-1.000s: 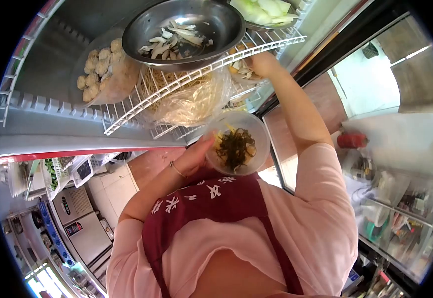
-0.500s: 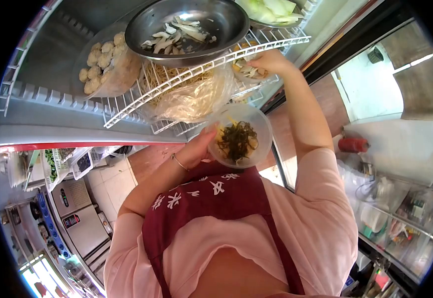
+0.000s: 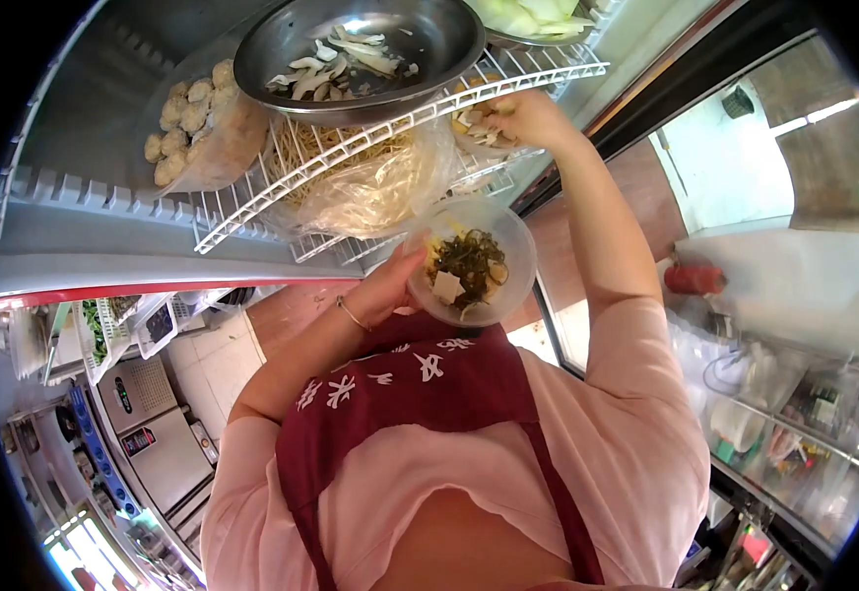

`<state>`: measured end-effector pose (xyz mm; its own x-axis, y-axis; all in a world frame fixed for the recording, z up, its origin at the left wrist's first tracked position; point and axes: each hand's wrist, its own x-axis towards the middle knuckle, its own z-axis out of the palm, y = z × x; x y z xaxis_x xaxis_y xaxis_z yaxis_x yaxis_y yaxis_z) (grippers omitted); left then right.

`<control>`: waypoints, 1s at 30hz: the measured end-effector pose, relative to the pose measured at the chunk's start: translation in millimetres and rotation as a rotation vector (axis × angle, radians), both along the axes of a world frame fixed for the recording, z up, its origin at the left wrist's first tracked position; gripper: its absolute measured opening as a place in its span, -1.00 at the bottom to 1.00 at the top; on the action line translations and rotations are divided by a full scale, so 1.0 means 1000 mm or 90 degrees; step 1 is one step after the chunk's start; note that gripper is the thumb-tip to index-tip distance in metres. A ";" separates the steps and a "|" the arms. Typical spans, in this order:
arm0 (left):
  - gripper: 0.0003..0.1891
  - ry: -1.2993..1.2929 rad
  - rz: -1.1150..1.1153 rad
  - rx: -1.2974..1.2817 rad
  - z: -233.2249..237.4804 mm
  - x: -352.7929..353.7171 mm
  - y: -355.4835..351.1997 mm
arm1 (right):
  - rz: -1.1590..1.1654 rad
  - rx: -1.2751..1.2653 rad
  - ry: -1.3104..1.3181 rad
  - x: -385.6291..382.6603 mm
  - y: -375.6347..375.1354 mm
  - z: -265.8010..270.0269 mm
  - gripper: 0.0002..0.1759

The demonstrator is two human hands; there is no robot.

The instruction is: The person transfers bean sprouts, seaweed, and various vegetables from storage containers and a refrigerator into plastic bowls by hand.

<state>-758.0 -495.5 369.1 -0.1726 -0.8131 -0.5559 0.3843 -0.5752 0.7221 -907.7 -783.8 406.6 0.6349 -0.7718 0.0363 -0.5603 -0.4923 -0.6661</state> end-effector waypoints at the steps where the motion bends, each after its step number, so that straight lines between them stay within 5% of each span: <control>1: -0.39 -0.003 0.005 -0.007 -0.005 0.000 0.000 | 0.068 -0.027 0.065 0.005 -0.005 0.000 -0.69; 4: -0.41 0.005 0.014 -0.009 -0.014 0.005 0.004 | 0.069 -0.086 0.204 0.015 -0.024 -0.013 -0.67; 6: -0.42 0.014 0.017 -0.005 -0.014 0.006 0.005 | -0.030 -0.010 -0.045 0.024 -0.058 -0.048 -0.59; 7: -0.43 0.005 0.021 0.010 -0.012 0.006 0.006 | -0.016 -0.372 0.090 0.025 -0.051 -0.043 -0.56; 15: -0.44 0.015 0.060 0.004 -0.006 0.006 0.011 | -0.018 -0.472 0.196 0.049 -0.067 -0.070 -0.40; 24: -0.41 0.018 0.073 -0.020 -0.006 0.006 0.014 | 0.026 -0.406 0.158 0.046 -0.089 -0.096 -0.54; 30: -0.43 0.037 0.071 -0.014 -0.011 0.008 0.011 | 0.004 -0.241 0.054 0.025 -0.065 -0.068 -0.58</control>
<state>-749.8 -484.4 358.4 -0.1121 -0.8406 -0.5299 0.4860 -0.5115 0.7087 -883.1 -849.0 338.3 0.6528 -0.7100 0.2641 -0.6020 -0.6978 -0.3881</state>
